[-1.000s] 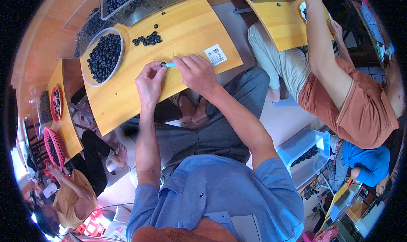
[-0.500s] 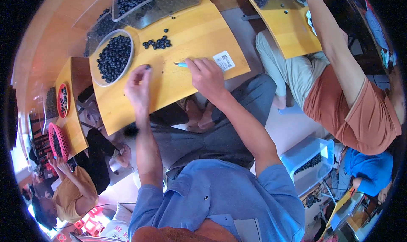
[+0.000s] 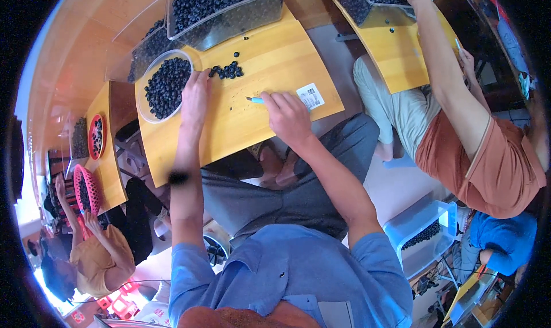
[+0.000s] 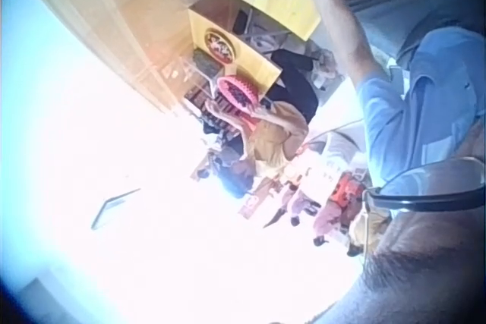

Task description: The person sorts small black plastic or rubber components by picking them up from a container with a manual suction tool and placing them into a tray.

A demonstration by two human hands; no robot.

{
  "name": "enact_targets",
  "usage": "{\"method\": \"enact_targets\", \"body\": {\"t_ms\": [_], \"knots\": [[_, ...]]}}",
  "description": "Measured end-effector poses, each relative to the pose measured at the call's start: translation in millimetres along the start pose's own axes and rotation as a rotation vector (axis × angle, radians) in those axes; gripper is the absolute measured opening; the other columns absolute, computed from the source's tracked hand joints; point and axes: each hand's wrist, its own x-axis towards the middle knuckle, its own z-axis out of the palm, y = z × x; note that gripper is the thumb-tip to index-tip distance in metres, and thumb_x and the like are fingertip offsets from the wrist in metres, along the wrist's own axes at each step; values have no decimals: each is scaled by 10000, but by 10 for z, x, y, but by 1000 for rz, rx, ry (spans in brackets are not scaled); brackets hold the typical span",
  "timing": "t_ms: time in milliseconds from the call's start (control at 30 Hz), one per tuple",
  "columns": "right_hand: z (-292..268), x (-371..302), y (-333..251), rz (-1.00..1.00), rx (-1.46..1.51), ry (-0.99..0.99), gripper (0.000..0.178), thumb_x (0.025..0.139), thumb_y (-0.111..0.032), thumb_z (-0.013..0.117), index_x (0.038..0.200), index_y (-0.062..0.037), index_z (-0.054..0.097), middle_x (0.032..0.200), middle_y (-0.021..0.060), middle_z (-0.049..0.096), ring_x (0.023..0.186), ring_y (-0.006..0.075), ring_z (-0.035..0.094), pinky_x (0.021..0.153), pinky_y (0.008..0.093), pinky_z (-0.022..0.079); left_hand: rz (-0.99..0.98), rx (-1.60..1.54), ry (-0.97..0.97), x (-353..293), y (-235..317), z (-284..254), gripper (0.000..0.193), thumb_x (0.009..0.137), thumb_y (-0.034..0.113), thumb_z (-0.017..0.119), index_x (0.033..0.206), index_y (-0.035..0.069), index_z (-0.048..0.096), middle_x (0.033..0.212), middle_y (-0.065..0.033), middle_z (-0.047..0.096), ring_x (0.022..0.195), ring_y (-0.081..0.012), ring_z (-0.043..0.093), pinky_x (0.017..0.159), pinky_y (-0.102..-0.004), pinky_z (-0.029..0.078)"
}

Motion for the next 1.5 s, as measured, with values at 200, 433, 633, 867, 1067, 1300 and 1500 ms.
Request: {"method": "enact_targets", "body": {"t_ms": [200, 433, 633, 867, 1067, 1300, 1500], "knots": [[-6, -18, 8, 28, 18, -20, 357, 804, -4, 671, 1156, -28, 717, 932, 80, 682, 856, 272, 668, 766, 410, 555, -103, -21, -57, -88, 57, 105, 245, 935, 87, 725, 1163, -3, 723, 947, -202, 695, 885, -385, 710, 800, -477, 577], [-25, 2, -4, 32, 19, -42, 361, 797, -6, 680, 1155, -31, 714, 952, 79, 690, 882, 275, 675, 780, 410, 557, -301, -72, -91, -205, 106, -44, 218, 899, 125, 769, 1089, 18, 768, 877, -175, 737, 812, -312, 735, 764, -411, 571], [-17, -23, 0, 33, 17, -27, 356, 800, -4, 679, 1153, -33, 716, 962, 80, 698, 892, 275, 681, 790, 411, 560, -247, -128, -160, -225, 138, -19, 231, 880, 130, 802, 1081, 22, 770, 895, -170, 740, 815, -301, 741, 758, -414, 573], [-22, -6, -6, 27, 24, -7, 331, 804, 5, 672, 1131, -27, 718, 967, 88, 708, 881, 277, 684, 779, 413, 561, -203, -240, -21, -343, 192, 77, 185, 873, 71, 805, 1045, 17, 767, 946, -159, 733, 794, -284, 732, 762, -388, 585], [11, -23, 11, 28, 25, -13, 334, 814, -1, 676, 1144, -27, 719, 961, 86, 703, 876, 275, 681, 772, 410, 560, -169, -248, 42, -414, 223, 147, 186, 888, 67, 789, 1064, 11, 764, 936, -151, 726, 812, -270, 728, 775, -383, 583], [-8, -18, 5, 28, 13, -27, 330, 817, -3, 674, 1144, -29, 718, 934, 80, 688, 859, 269, 668, 762, 407, 555, -135, -102, -45, -360, 223, 78, 211, 889, 87, 796, 1082, 7, 763, 956, -157, 734, 840, -293, 729, 800, -393, 580], [-45, -2, -16, 55, 20, -49, 299, 840, 2, 666, 1131, -20, 732, 949, 113, 723, 882, 299, 701, 770, 413, 569, -473, -565, -70, -428, 378, 43, 220, 902, 91, 806, 1090, -12, 757, 862, -88, 674, 769, -167, 660, 730, -347, 547]]}}
